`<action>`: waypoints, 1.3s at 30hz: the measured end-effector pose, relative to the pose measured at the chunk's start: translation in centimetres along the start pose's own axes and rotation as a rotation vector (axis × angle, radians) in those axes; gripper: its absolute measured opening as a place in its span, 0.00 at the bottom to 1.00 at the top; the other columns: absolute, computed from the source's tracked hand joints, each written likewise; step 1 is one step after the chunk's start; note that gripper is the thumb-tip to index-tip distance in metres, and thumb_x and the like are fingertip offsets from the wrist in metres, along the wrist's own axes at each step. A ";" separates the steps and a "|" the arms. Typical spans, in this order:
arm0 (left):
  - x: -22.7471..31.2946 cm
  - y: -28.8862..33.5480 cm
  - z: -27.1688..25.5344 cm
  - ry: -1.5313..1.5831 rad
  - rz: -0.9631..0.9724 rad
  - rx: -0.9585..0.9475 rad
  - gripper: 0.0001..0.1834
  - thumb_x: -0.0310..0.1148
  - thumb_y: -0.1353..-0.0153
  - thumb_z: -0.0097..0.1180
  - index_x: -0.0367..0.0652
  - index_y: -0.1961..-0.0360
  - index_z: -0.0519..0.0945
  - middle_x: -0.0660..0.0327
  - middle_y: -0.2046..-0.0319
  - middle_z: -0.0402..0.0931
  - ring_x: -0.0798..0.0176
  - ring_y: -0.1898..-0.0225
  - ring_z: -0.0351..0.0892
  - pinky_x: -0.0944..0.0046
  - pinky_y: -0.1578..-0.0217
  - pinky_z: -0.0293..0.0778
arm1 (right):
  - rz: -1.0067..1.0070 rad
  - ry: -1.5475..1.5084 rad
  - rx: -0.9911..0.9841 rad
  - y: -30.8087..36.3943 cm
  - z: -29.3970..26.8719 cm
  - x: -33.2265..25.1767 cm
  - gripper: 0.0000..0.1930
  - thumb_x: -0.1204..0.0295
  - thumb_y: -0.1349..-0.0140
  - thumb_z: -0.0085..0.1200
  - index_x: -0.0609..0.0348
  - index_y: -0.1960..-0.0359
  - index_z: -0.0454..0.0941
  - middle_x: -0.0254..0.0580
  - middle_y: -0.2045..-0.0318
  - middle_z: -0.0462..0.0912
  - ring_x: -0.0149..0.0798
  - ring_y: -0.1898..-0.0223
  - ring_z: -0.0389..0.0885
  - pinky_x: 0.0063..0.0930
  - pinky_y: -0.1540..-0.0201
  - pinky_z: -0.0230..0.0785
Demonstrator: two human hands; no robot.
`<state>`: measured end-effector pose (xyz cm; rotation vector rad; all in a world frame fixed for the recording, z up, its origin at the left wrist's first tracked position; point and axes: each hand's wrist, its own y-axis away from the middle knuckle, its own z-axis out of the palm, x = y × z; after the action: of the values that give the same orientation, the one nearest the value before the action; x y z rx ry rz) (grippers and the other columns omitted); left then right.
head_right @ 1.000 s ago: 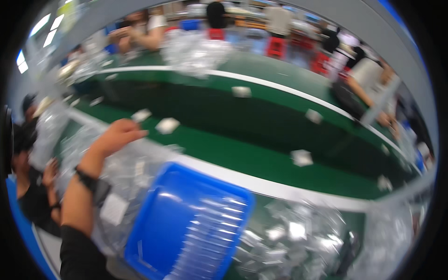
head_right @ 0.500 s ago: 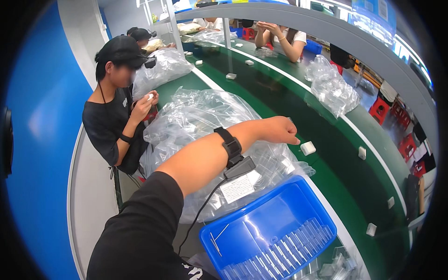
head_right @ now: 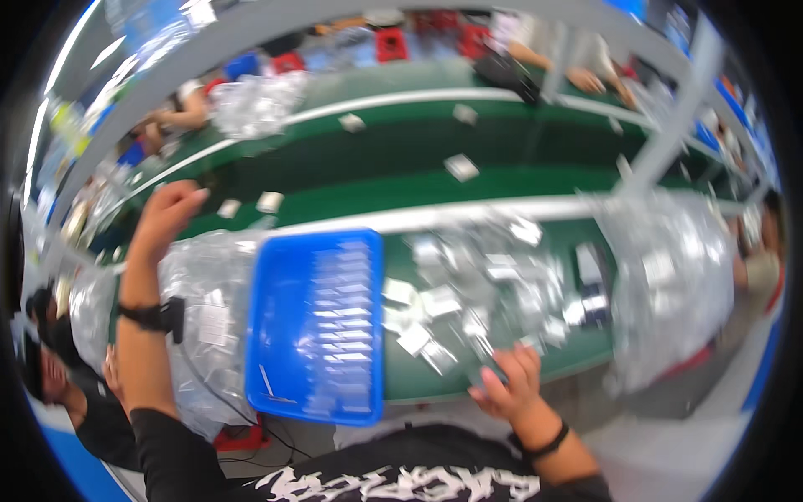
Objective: The recorder is assembling and sorting small plastic components at a factory workstation.
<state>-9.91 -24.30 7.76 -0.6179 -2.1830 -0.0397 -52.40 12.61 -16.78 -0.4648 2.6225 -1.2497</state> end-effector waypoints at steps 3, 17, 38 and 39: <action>6.9 3.3 2.7 -0.071 0.257 -0.157 0.16 0.33 0.38 0.65 0.41 0.78 0.72 0.68 0.75 0.69 0.73 0.73 0.64 0.71 0.72 0.62 | 0.040 -0.087 0.036 -0.7 -1.4 0.6 0.21 0.56 0.34 0.60 0.50 0.44 0.71 0.51 0.47 0.77 0.53 0.49 0.76 0.55 0.45 0.70; 18.1 19.0 28.8 -0.089 0.556 -0.500 0.38 0.33 0.45 0.66 0.38 0.32 0.69 0.55 0.61 0.80 0.53 0.66 0.81 0.60 0.68 0.79 | 0.095 -0.763 -0.048 -7.2 -6.4 -2.4 0.19 0.56 0.46 0.72 0.57 0.69 0.79 0.32 0.82 0.72 0.36 0.82 0.73 0.29 0.80 0.65; 18.4 17.3 27.8 -0.097 0.367 -0.392 0.09 0.24 0.42 0.60 0.41 0.61 0.77 0.49 0.68 0.77 0.41 0.66 0.79 0.50 0.66 0.74 | 0.382 -0.003 -0.308 -5.6 -8.7 6.4 0.22 0.59 0.42 0.68 0.48 0.46 0.80 0.52 0.35 0.68 0.58 0.35 0.66 0.60 0.37 0.63; 18.4 16.9 27.7 -0.081 0.388 -0.387 0.07 0.25 0.42 0.60 0.41 0.62 0.77 0.49 0.70 0.76 0.40 0.67 0.78 0.49 0.67 0.73 | 0.383 -0.026 -0.313 -5.3 -8.4 6.5 0.21 0.60 0.41 0.66 0.48 0.47 0.80 0.51 0.33 0.67 0.58 0.34 0.65 0.62 0.36 0.61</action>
<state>-32.19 4.75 0.57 -1.2719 -2.1094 -0.2378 -60.03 13.13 -7.75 -0.0144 2.7198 -0.7169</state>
